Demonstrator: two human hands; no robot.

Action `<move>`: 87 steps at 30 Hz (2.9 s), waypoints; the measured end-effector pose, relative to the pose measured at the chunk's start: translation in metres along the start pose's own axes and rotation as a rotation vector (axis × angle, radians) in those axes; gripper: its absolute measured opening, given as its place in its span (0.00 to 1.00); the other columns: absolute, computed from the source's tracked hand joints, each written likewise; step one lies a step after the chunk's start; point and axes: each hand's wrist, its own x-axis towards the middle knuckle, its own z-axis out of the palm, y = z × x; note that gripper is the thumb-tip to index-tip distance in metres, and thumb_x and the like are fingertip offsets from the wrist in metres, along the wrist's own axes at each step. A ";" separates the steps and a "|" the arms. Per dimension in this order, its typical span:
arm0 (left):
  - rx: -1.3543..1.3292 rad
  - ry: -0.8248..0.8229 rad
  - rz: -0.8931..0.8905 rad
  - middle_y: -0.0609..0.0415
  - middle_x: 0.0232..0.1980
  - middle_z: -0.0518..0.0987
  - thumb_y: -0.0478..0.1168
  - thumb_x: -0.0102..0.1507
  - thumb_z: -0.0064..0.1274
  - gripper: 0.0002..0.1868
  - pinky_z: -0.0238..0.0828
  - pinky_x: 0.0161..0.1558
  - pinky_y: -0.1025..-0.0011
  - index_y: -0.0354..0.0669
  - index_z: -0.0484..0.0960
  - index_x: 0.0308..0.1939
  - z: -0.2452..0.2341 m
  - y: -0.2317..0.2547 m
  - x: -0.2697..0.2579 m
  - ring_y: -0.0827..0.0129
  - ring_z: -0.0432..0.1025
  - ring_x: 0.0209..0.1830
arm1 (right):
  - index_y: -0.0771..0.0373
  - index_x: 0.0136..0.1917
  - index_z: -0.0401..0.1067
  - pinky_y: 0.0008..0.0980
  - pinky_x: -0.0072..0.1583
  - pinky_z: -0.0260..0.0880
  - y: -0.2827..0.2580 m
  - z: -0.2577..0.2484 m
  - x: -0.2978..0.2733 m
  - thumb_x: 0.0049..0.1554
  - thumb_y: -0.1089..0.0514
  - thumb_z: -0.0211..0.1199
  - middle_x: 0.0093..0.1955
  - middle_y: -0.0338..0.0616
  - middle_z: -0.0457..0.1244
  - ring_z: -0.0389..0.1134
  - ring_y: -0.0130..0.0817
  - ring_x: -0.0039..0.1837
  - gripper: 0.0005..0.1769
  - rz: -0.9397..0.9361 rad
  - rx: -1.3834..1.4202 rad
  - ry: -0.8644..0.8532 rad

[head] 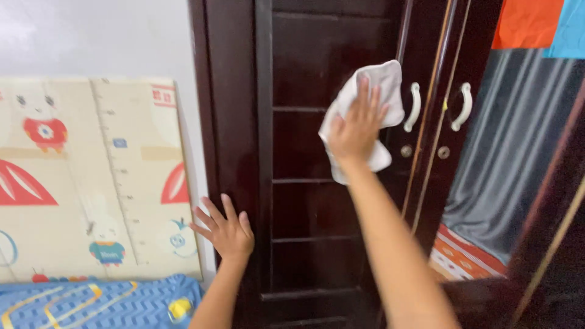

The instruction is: Cleaning the exterior surfaces of a dark wooden wardrobe using a white cloth.

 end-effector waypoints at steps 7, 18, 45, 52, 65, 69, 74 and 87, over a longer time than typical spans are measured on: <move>-0.254 -0.083 0.051 0.24 0.84 0.35 0.51 0.76 0.35 0.36 0.16 0.76 0.26 0.40 0.45 0.84 -0.022 0.026 0.011 0.24 0.28 0.84 | 0.65 0.82 0.54 0.56 0.84 0.33 -0.030 0.005 -0.135 0.65 0.51 0.51 0.84 0.46 0.47 0.42 0.47 0.86 0.35 -0.396 0.136 -0.138; -0.338 0.050 0.280 0.36 0.84 0.46 0.57 0.72 0.35 0.35 0.27 0.82 0.42 0.51 0.51 0.81 -0.001 0.094 0.055 0.40 0.39 0.86 | 0.61 0.85 0.45 0.45 0.87 0.40 0.100 -0.005 0.040 0.72 0.41 0.43 0.87 0.44 0.45 0.48 0.38 0.86 0.36 -0.423 0.095 -0.173; -0.239 0.005 0.255 0.35 0.84 0.52 0.50 0.70 0.40 0.34 0.30 0.81 0.42 0.44 0.62 0.79 -0.015 0.102 0.055 0.37 0.43 0.85 | 0.76 0.80 0.51 0.58 0.85 0.38 0.097 -0.003 -0.114 0.68 0.53 0.48 0.86 0.60 0.41 0.40 0.59 0.88 0.34 0.161 0.046 0.244; -0.254 -0.004 0.257 0.35 0.84 0.52 0.49 0.70 0.41 0.34 0.30 0.81 0.42 0.43 0.62 0.79 -0.014 0.101 0.057 0.37 0.42 0.85 | 0.83 0.77 0.44 0.60 0.81 0.35 0.097 0.003 -0.318 0.64 0.50 0.52 0.83 0.71 0.40 0.39 0.64 0.84 0.41 0.185 0.059 0.015; -0.288 0.000 0.275 0.32 0.84 0.52 0.51 0.71 0.41 0.35 0.29 0.81 0.40 0.42 0.61 0.80 -0.020 0.100 0.056 0.34 0.42 0.85 | 0.78 0.79 0.51 0.61 0.85 0.38 0.157 -0.005 -0.120 0.71 0.52 0.53 0.84 0.67 0.43 0.42 0.61 0.87 0.34 0.152 -0.050 0.241; -0.269 -0.012 0.262 0.33 0.84 0.52 0.52 0.71 0.42 0.35 0.29 0.81 0.40 0.41 0.61 0.80 -0.024 0.102 0.059 0.35 0.42 0.85 | 0.63 0.64 0.55 0.64 0.85 0.35 0.121 0.011 -0.295 0.68 0.49 0.52 0.85 0.64 0.43 0.42 0.59 0.88 0.19 0.014 -0.030 0.139; -0.278 -0.022 0.245 0.35 0.84 0.51 0.52 0.69 0.43 0.36 0.30 0.82 0.41 0.43 0.61 0.80 -0.026 0.104 0.057 0.37 0.42 0.85 | 0.61 0.80 0.47 0.63 0.84 0.31 0.060 0.031 -0.473 0.66 0.49 0.47 0.86 0.66 0.39 0.37 0.65 0.87 0.33 0.348 -0.015 -0.048; -0.286 0.004 0.230 0.38 0.84 0.49 0.59 0.72 0.30 0.36 0.28 0.84 0.45 0.44 0.60 0.80 -0.022 0.099 0.056 0.43 0.40 0.87 | 0.70 0.82 0.48 0.56 0.85 0.29 0.035 0.024 -0.158 0.73 0.49 0.45 0.87 0.62 0.40 0.37 0.56 0.89 0.32 0.230 0.128 0.151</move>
